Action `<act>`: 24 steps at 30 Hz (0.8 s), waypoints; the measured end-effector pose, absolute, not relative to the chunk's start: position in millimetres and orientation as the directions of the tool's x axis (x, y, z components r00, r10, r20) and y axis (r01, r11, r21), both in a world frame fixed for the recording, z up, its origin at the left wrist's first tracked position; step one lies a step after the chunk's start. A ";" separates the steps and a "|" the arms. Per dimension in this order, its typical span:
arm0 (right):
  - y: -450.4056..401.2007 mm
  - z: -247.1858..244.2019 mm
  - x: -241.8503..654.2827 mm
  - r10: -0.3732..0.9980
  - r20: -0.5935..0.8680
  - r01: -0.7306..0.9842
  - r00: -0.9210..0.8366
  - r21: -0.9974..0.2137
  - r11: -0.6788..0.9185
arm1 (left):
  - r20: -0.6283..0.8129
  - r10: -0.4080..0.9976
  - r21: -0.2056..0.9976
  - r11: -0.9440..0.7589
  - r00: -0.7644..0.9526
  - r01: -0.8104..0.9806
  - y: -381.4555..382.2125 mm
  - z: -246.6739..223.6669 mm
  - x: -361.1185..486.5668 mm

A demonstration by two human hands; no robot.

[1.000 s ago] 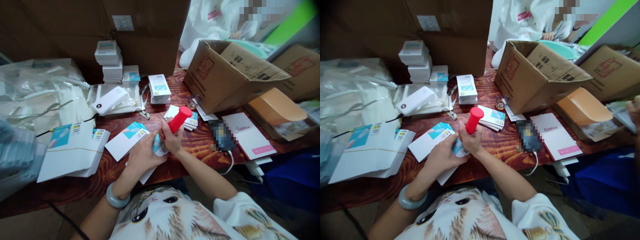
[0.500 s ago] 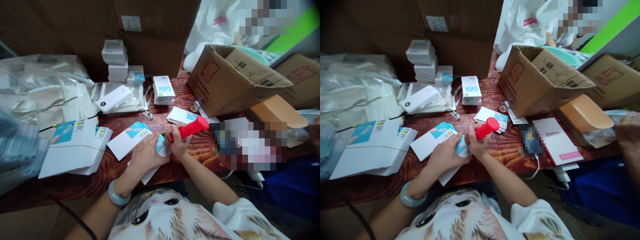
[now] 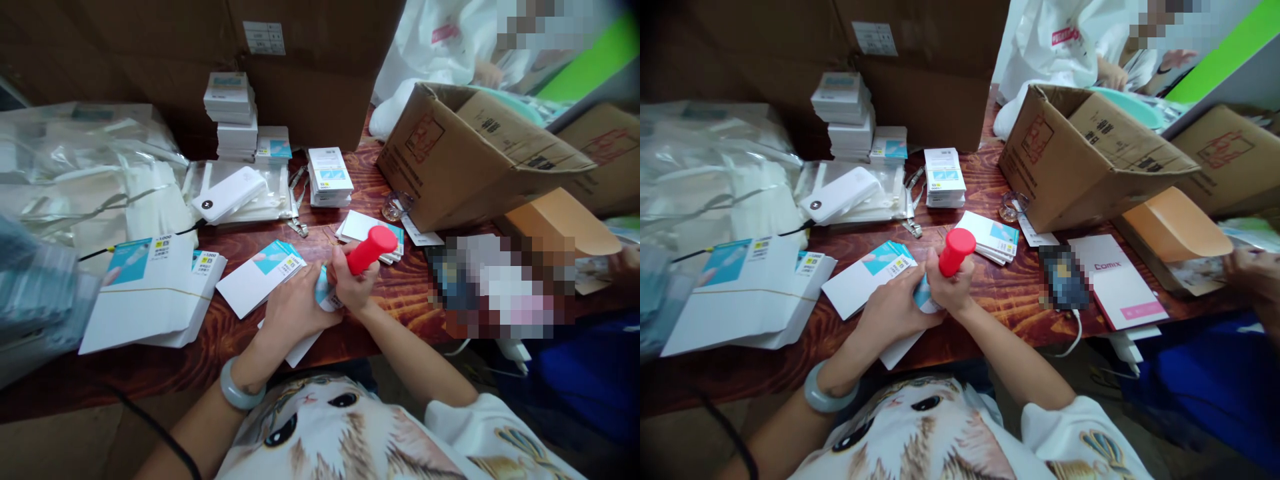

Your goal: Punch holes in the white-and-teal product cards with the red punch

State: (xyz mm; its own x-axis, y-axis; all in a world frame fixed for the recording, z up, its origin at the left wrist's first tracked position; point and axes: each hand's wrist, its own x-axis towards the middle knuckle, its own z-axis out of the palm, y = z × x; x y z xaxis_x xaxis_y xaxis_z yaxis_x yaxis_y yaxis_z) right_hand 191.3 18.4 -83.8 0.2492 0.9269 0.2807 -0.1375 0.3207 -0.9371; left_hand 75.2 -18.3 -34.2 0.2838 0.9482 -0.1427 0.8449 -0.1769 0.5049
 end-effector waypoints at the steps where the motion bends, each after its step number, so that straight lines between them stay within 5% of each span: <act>1: 18.9 -86.1 191.0 0.938 0.277 -0.117 0.209 -0.945 0.305 | -0.140 0.947 0.513 -0.181 0.289 0.839 -17.9 -33.9 75.4; 4: 17.7 -81.2 188.4 0.947 0.274 -0.160 0.167 -0.940 0.300 | -0.138 0.948 0.511 -0.179 0.286 0.841 -16.3 -34.7 76.4; 8: 16.8 -50.0 196.1 0.894 0.237 -0.404 0.381 -0.827 0.391 | -0.114 0.952 0.477 -0.198 0.283 0.857 -17.5 -39.0 73.7; 11: 19.1 -25.5 218.5 0.880 0.134 -0.397 0.455 -0.854 0.335 | 0.018 0.956 0.461 -0.268 0.293 0.846 -23.4 -38.2 69.3; 15: 13.8 -10.9 245.2 0.989 -0.134 -0.101 -0.058 -0.985 -0.139 | 0.305 0.886 0.411 -0.453 0.349 0.791 -26.6 -28.5 69.9; 17: 11.2 -11.3 252.9 0.950 -0.221 -0.021 -0.219 -0.973 -0.231 | 0.352 0.839 0.387 -0.535 0.416 0.751 -20.9 -23.6 69.4; 20: 19.3 -18.3 274.2 0.952 -0.302 -0.117 -0.057 -0.944 -0.307 | 0.312 0.867 0.375 -0.488 0.388 0.788 -1.6 -23.4 53.7; 24: 47.5 -38.3 329.7 0.906 -0.309 -0.215 0.289 -0.943 -0.253 | 0.097 0.975 0.438 -0.221 0.198 0.872 27.2 -38.3 10.1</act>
